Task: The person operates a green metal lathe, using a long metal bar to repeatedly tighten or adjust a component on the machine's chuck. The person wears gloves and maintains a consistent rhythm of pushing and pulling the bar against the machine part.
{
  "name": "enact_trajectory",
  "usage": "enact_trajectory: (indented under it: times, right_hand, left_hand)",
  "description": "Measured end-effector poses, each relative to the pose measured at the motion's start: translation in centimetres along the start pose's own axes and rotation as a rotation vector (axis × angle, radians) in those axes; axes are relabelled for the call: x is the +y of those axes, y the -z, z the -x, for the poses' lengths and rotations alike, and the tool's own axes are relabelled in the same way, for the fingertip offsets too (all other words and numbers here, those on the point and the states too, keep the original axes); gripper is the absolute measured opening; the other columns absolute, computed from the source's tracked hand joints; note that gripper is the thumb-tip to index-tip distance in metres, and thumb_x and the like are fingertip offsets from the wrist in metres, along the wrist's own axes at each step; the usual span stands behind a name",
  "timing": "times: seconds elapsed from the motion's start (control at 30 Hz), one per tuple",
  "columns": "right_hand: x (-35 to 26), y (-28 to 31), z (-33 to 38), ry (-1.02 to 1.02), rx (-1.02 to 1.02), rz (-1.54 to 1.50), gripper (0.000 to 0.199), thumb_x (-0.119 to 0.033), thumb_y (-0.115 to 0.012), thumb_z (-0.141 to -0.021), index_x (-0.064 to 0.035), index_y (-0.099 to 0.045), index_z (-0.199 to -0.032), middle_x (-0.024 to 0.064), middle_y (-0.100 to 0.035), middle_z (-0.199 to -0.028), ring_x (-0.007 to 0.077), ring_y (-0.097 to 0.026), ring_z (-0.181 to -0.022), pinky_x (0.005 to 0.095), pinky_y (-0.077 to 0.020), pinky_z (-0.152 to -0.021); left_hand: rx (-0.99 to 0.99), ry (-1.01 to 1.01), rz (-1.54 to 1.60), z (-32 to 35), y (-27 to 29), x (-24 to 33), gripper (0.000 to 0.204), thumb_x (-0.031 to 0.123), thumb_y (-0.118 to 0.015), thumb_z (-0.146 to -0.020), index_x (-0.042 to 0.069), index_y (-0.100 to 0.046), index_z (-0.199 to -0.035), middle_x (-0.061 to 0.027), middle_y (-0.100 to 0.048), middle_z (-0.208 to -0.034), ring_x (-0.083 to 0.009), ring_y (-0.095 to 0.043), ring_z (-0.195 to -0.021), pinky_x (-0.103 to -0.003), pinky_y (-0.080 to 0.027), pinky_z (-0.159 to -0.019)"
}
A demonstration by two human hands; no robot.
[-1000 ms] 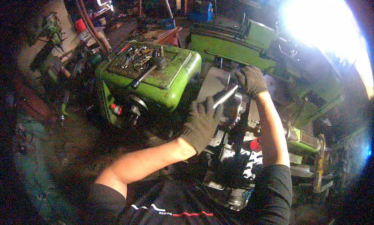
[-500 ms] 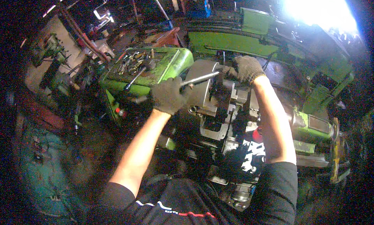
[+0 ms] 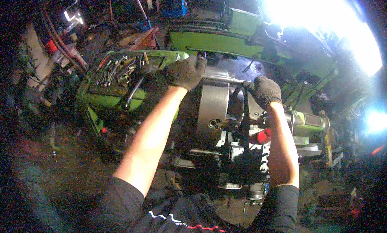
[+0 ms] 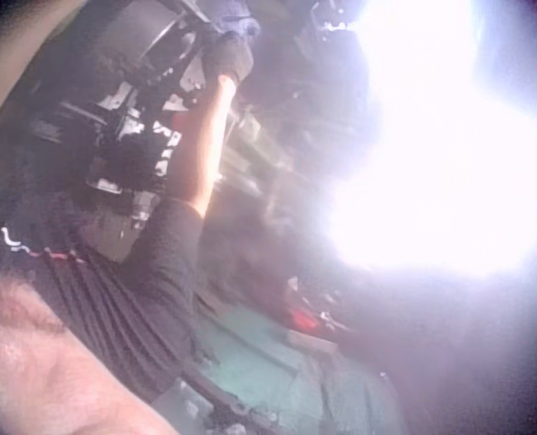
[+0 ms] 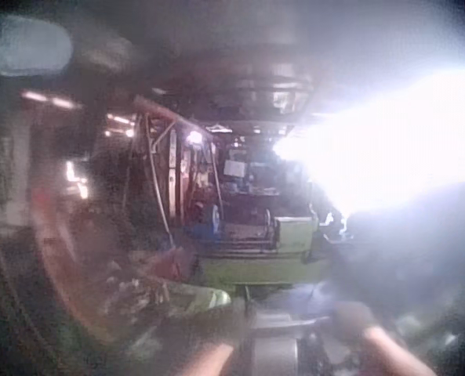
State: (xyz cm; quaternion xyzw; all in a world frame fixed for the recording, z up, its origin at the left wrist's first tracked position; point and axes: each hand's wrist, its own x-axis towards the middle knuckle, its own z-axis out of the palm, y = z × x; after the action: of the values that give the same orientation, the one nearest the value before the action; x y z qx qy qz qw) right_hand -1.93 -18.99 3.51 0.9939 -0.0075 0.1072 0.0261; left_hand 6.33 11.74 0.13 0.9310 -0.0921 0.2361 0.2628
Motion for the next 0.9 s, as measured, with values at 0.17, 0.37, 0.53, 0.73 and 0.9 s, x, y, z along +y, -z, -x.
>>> enact_trajectory:
  times: [0.17,0.37,0.53,0.73,0.9]
  right_hand:
    - [-5.9,0.1,3.6,-0.366,-0.016,-0.021,0.069,-0.072,-0.061,-0.101,-0.0061,-0.080,-0.109,0.0261,-0.078,-0.107,0.0484,-0.075,-0.105,0.0574,-0.0582,-0.091]
    - [-7.0,1.3,4.4,-0.431,-0.029,0.039,0.066,-0.069,-0.057,-0.105,-0.0074,-0.081,-0.108,0.0240,-0.079,-0.112,0.0480,-0.076,-0.106,0.0576,-0.0602,-0.091]
    - [-5.1,1.0,4.3,-0.397,-0.012,0.002,0.058,-0.063,-0.061,-0.104,-0.0093,-0.083,-0.107,0.0237,-0.080,-0.109,0.0463,-0.078,-0.104,0.0567,-0.0609,-0.088]
    - [-3.6,0.7,4.2,-0.284,0.041,-0.168,0.055,-0.062,-0.065,-0.103,-0.0104,-0.080,-0.117,0.0184,-0.079,-0.114,0.0429,-0.075,-0.112,0.0538,-0.0596,-0.094]
    - [1.1,0.1,2.8,-0.066,-0.198,-0.673,0.056,-0.060,-0.061,-0.103,-0.0108,-0.081,-0.122,0.0227,-0.078,-0.120,0.0450,-0.073,-0.115,0.0534,-0.0573,-0.099]
  left_hand:
    - [-0.029,-0.343,0.020,-8.8,-1.8,-2.6,0.053,0.058,-0.051,-0.104,0.016,-0.082,-0.099,-0.0173,-0.081,-0.100,-0.0431,-0.078,-0.095,-0.059,-0.058,-0.084]
    - [-0.191,-0.462,-0.007,-9.8,-2.4,-1.6,0.056,0.058,-0.051,-0.104,0.014,-0.086,-0.099,-0.0184,-0.082,-0.098,-0.0410,-0.079,-0.093,-0.056,-0.061,-0.084]
    - [-0.545,-0.683,-0.265,-10.1,-0.3,-0.6,0.076,0.081,-0.052,-0.098,0.013,-0.085,-0.107,-0.0176,-0.082,-0.103,-0.0379,-0.079,-0.104,-0.055,-0.059,-0.092]
    - [-0.485,-0.525,-0.481,-9.1,-0.7,-1.2,0.034,0.033,-0.067,-0.091,0.009,-0.083,-0.110,-0.0225,-0.081,-0.109,-0.0419,-0.079,-0.108,-0.055,-0.060,-0.094]
    - [-0.636,-0.456,-0.683,-10.2,-1.9,-3.2,0.044,0.047,-0.069,-0.101,0.006,-0.080,-0.113,-0.0190,-0.081,-0.114,-0.0416,-0.078,-0.110,-0.057,-0.060,-0.094]
